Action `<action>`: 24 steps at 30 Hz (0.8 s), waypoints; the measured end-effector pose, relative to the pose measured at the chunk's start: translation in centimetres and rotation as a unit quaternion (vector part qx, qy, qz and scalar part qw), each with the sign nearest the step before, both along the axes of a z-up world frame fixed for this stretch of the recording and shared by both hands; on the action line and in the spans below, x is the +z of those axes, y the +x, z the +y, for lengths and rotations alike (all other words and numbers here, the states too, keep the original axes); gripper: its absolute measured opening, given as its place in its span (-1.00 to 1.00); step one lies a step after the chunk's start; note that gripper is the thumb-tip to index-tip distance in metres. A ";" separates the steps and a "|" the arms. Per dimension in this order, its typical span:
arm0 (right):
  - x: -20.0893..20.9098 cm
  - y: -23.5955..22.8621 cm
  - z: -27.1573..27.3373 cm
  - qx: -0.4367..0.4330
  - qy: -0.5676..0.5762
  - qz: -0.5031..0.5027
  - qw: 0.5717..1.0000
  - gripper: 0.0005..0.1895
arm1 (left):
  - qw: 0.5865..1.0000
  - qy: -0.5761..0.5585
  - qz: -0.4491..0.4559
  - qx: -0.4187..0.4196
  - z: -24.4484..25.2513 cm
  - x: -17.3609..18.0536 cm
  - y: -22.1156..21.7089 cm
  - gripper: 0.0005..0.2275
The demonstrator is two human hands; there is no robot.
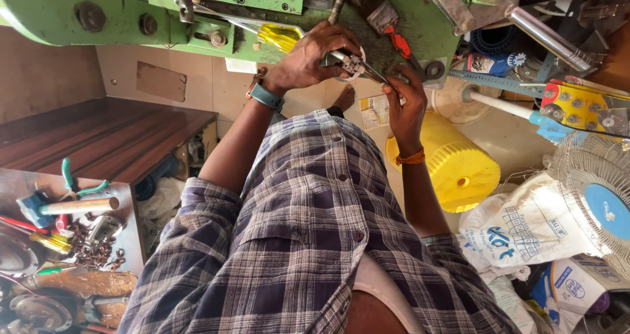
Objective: The person works on a green industrial machine, using a wrench to tighten bolts and adjusting internal components by hand. The person repeatedly checks the machine's operation by turning a lever and observing the moving parts.
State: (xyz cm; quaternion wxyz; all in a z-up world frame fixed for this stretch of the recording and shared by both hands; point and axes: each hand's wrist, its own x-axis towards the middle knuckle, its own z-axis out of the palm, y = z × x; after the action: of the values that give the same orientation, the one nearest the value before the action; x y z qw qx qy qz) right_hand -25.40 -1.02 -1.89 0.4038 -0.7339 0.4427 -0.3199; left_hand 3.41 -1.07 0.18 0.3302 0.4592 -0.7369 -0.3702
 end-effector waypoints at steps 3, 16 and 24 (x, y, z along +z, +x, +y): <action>0.6 0.2 -0.3 0.005 -0.030 0.028 0.999 -0.82 | 1.000 0.001 0.003 -0.005 -0.1 0.1 0.0 -0.57; 0.9 0.2 -0.2 -0.065 0.190 -0.039 0.979 -0.76 | 0.999 -0.043 -0.014 0.009 0.2 -0.6 -0.2 -0.55; -0.1 -1.8 4.1 -0.113 0.119 -0.132 0.978 -0.77 | 1.000 -0.029 -0.003 0.010 0.1 -1.2 0.0 -0.56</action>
State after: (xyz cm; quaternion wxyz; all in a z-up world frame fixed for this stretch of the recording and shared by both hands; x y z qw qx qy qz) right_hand -27.19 3.10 -1.95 0.5039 -0.5772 0.5009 -0.4025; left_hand 3.45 -1.00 -0.99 0.3447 0.4579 -0.7439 -0.3437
